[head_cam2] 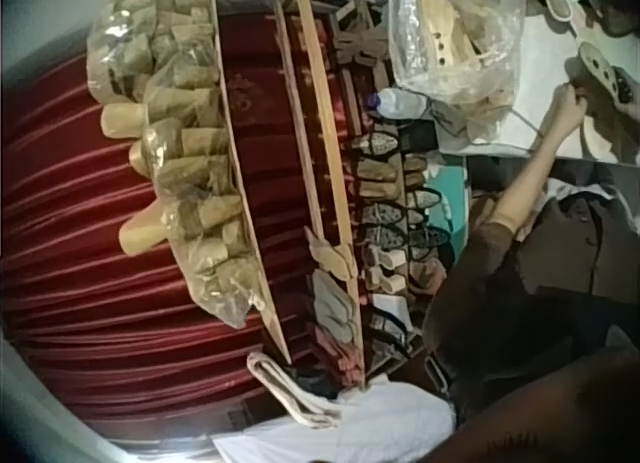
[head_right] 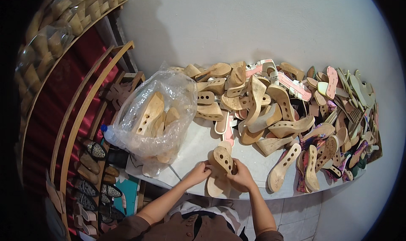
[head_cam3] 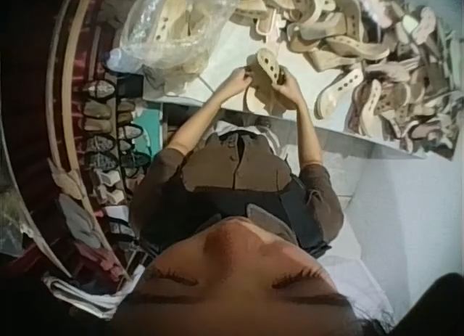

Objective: Organizing and packing wooden shoe soles into a plastic bag.

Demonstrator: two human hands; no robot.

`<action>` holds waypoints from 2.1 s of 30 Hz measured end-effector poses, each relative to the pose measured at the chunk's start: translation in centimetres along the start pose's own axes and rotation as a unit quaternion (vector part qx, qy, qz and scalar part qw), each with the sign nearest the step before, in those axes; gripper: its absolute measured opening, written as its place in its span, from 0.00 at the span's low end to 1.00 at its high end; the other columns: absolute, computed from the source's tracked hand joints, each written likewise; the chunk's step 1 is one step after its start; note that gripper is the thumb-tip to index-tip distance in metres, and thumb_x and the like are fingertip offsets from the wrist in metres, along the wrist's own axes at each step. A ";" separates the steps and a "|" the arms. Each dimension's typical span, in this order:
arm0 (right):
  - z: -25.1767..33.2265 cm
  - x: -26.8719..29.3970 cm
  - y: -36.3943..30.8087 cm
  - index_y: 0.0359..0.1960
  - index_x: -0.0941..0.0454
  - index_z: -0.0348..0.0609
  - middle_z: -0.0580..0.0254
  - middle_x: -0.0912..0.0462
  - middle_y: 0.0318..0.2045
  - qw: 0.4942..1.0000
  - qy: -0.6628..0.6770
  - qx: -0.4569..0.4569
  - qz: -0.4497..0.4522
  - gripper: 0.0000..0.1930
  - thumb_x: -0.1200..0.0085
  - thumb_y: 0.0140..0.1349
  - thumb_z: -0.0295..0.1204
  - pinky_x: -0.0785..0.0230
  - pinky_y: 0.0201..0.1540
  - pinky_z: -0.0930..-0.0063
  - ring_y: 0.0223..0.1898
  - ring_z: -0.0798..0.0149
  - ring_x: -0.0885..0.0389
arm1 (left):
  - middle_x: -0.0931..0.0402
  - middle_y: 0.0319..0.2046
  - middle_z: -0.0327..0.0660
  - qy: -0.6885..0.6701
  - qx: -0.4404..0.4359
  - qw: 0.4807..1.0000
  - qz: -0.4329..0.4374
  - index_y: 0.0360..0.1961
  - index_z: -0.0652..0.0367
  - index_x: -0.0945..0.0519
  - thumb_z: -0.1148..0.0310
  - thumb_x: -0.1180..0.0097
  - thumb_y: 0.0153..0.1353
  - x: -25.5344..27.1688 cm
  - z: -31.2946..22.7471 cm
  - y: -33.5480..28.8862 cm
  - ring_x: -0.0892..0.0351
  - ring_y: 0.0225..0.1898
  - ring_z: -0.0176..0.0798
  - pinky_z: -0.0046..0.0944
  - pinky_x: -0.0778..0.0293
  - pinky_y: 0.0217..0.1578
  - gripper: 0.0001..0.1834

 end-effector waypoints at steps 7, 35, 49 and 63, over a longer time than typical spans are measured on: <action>-1.3 -0.5 1.3 0.55 0.40 0.41 0.61 0.26 0.41 0.970 0.237 -0.013 -0.044 0.32 0.42 0.46 0.27 0.40 0.45 0.76 0.43 0.69 0.30 | 0.32 0.48 0.47 -0.079 0.035 0.990 0.114 0.56 0.66 0.40 0.74 0.56 0.60 -0.9 0.5 3.2 0.30 0.49 0.38 0.34 0.32 0.47 0.22; -2.2 9.9 1.5 0.56 0.42 0.36 0.57 0.33 0.51 0.964 0.204 0.089 -0.147 0.36 0.45 0.40 0.22 0.48 0.58 0.72 0.55 0.64 0.36 | 0.33 0.45 0.41 0.400 -0.306 0.847 0.168 0.46 0.48 0.29 0.76 0.48 0.43 -3.2 -8.6 2.9 0.37 0.53 0.47 0.46 0.45 0.58 0.24; -0.8 10.0 1.2 0.49 0.33 0.34 0.50 0.26 0.39 0.986 -0.095 0.121 -0.071 0.33 0.40 0.37 0.34 0.35 0.46 0.67 0.43 0.51 0.29 | 0.35 0.55 0.39 0.419 -0.449 0.775 0.148 0.48 0.48 0.30 0.71 0.57 0.54 -3.8 -9.3 4.2 0.40 0.59 0.42 0.39 0.41 0.58 0.19; 0.8 5.4 3.4 0.30 0.31 0.32 0.43 0.23 0.28 0.970 -0.176 -0.077 -0.150 0.35 0.40 0.39 0.57 0.29 0.32 0.61 0.31 0.47 0.21 | 0.38 0.56 0.50 -0.118 0.078 0.990 -0.022 0.57 0.60 0.38 0.70 0.59 0.61 -2.6 -2.5 4.2 0.35 0.56 0.42 0.39 0.36 0.53 0.22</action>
Point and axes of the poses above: each hand's wrist, its own y-axis towards the middle knuckle, its own x-axis out of the back of the hand, z = x × y, the point moved 3 cm from there along y, towards the middle knuckle
